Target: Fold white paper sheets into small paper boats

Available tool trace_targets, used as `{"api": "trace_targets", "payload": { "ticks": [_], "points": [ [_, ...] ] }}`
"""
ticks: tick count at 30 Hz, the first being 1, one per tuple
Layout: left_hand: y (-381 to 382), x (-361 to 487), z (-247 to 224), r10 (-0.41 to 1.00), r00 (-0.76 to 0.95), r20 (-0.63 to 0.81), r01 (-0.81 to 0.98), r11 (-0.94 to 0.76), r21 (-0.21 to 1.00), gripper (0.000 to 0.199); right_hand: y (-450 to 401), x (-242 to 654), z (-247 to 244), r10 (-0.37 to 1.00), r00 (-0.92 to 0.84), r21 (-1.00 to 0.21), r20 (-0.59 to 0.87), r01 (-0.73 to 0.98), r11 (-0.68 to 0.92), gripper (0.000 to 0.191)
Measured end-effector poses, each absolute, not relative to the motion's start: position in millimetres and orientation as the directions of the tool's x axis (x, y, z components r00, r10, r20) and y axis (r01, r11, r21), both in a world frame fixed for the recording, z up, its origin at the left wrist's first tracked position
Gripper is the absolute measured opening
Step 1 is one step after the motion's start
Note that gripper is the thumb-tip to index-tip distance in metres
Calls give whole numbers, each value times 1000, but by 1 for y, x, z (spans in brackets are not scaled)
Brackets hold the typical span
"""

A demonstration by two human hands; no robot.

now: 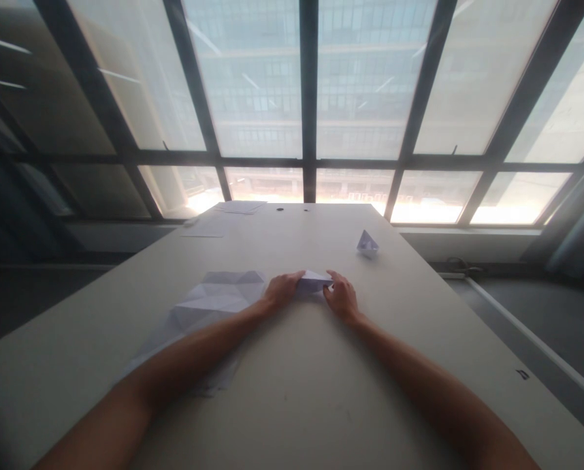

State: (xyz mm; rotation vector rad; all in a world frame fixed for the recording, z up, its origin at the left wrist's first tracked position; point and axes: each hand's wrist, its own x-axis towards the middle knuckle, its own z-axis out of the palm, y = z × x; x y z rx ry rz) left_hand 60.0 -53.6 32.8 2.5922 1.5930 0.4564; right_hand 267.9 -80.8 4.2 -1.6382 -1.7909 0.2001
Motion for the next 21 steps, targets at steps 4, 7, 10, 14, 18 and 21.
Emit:
{"api": "trace_targets", "payload": {
  "ticks": [4,7,10,14,18,21],
  "points": [
    [-52,62,31,880,393,267,846,-460,270,39,-75,272,3,909,114,-701,401,677,224,58],
    [-51,64,27,872,369,321,802,-474,364,39,-71,273,2,919,85,-728,385,640,246,48],
    [-51,68,22,869,343,358,731,-486,480,37,-71,270,0,949,15,-675,316,706,214,24],
    [-52,72,18,877,294,379,658,-473,585,36,-75,267,2,946,-82,-575,312,776,257,17],
    [-48,71,15,882,269,386,618,-465,634,33,-80,266,7,935,-131,-512,330,807,294,15],
    [-43,66,14,874,315,369,601,-485,635,34,-82,267,10,921,-171,-476,351,814,333,23]
  ]
}}
